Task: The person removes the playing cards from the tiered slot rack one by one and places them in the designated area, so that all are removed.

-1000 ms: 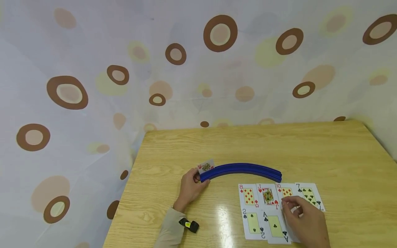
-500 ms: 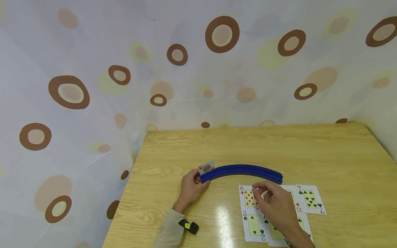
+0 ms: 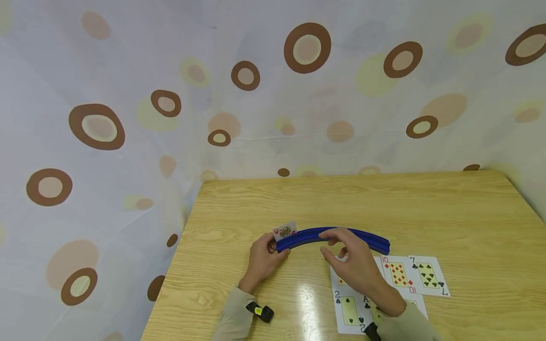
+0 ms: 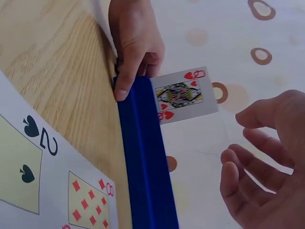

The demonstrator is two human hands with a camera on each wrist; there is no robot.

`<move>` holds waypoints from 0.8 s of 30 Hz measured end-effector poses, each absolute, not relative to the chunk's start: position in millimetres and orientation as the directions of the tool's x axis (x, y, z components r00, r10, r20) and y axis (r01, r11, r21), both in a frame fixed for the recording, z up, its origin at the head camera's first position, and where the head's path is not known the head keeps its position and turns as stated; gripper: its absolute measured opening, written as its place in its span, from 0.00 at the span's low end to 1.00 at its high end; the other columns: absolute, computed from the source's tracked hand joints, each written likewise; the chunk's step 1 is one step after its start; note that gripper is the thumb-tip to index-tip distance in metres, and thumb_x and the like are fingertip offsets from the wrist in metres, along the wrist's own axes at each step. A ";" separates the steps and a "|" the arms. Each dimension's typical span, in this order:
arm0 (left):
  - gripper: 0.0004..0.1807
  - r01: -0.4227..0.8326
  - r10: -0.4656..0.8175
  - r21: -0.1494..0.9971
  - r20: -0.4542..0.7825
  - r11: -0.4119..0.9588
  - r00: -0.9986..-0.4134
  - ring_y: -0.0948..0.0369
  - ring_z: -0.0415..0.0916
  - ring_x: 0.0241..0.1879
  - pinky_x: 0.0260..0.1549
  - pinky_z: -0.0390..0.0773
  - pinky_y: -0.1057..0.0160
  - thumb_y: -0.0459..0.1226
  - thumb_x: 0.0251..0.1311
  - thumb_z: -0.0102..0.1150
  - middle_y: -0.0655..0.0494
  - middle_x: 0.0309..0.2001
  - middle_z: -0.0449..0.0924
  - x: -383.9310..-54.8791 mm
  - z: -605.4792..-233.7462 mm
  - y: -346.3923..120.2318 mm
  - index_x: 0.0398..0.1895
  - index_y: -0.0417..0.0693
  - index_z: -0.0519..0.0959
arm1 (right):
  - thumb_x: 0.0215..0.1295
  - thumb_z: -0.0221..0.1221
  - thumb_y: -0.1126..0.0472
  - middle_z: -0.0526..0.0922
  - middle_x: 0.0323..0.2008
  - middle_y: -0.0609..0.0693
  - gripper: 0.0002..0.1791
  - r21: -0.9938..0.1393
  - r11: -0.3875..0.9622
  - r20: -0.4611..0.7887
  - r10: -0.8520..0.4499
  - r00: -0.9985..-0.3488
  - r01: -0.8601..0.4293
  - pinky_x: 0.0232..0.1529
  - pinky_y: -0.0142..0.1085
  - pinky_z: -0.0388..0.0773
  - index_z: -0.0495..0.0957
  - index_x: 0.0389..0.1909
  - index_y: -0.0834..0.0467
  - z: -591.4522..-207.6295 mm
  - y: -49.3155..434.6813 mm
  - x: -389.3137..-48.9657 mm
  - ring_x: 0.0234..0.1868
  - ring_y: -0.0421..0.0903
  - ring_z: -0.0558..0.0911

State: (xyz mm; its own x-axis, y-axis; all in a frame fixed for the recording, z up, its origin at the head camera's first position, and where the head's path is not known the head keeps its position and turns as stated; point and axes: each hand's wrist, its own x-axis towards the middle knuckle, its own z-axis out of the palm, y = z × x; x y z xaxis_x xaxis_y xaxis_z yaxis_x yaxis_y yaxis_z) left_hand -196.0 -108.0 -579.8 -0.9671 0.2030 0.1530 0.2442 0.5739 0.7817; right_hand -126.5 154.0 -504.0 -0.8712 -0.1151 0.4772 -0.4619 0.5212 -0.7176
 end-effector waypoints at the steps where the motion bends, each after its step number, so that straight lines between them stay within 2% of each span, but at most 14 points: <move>1: 0.14 0.244 0.204 0.781 0.152 0.575 -0.967 0.69 0.66 0.30 0.34 0.68 0.71 0.37 0.59 0.80 0.55 0.31 0.75 -195.9 -579.6 -108.0 0.41 0.42 0.83 | 0.64 0.74 0.72 0.89 0.49 0.49 0.20 -0.712 0.517 0.485 -0.127 -0.865 -0.475 0.35 0.33 0.82 0.86 0.55 0.55 -505.5 152.6 -129.8 0.45 0.43 0.84; 5: 0.13 0.233 0.201 0.781 0.141 0.579 -0.969 0.69 0.66 0.30 0.34 0.68 0.71 0.36 0.59 0.80 0.56 0.31 0.75 -195.5 -577.7 -106.9 0.41 0.42 0.84 | 0.62 0.74 0.74 0.89 0.51 0.52 0.22 -0.684 0.520 0.527 -0.134 -0.839 -0.512 0.39 0.37 0.84 0.85 0.57 0.59 -510.3 146.8 -140.9 0.48 0.49 0.85; 11: 0.14 0.230 0.196 0.781 0.141 0.581 -0.970 0.68 0.66 0.31 0.34 0.68 0.71 0.36 0.59 0.80 0.56 0.31 0.75 -195.1 -577.7 -107.3 0.42 0.42 0.84 | 0.64 0.73 0.73 0.90 0.47 0.55 0.22 -0.689 0.524 0.544 -0.083 -0.835 -0.501 0.39 0.38 0.83 0.86 0.59 0.59 -517.2 138.5 -153.4 0.45 0.52 0.86; 16: 0.14 0.243 0.192 0.780 0.160 0.577 -0.968 0.68 0.67 0.30 0.33 0.69 0.71 0.36 0.58 0.81 0.54 0.31 0.76 -195.5 -579.0 -109.6 0.42 0.41 0.84 | 0.70 0.71 0.69 0.91 0.45 0.55 0.22 -0.745 0.504 0.470 -0.067 -0.880 -0.436 0.30 0.33 0.77 0.85 0.63 0.55 -523.3 130.9 -164.7 0.27 0.43 0.80; 19: 0.14 0.249 0.190 0.782 0.170 0.571 -0.967 0.69 0.66 0.30 0.33 0.69 0.71 0.35 0.57 0.81 0.54 0.30 0.76 -195.7 -579.8 -110.5 0.41 0.41 0.84 | 0.72 0.70 0.67 0.90 0.44 0.55 0.23 -0.768 0.500 0.421 -0.076 -0.904 -0.400 0.26 0.32 0.72 0.84 0.66 0.53 -525.4 126.2 -171.7 0.21 0.40 0.73; 22: 0.14 0.252 0.194 0.785 0.170 0.567 -0.966 0.69 0.66 0.30 0.33 0.69 0.71 0.35 0.58 0.81 0.54 0.30 0.76 -195.6 -579.1 -109.7 0.41 0.41 0.84 | 0.72 0.69 0.67 0.90 0.48 0.56 0.24 -0.768 0.512 0.401 -0.085 -0.912 -0.385 0.29 0.32 0.73 0.83 0.67 0.53 -527.8 122.5 -176.8 0.26 0.41 0.76; 24: 0.14 0.254 0.198 0.783 0.169 0.568 -0.965 0.69 0.66 0.30 0.33 0.68 0.71 0.36 0.58 0.81 0.54 0.30 0.76 -195.6 -578.8 -108.8 0.41 0.41 0.84 | 0.72 0.69 0.67 0.90 0.52 0.58 0.24 -0.762 0.521 0.401 -0.087 -0.912 -0.385 0.33 0.32 0.75 0.83 0.67 0.55 -529.5 120.7 -179.0 0.33 0.43 0.80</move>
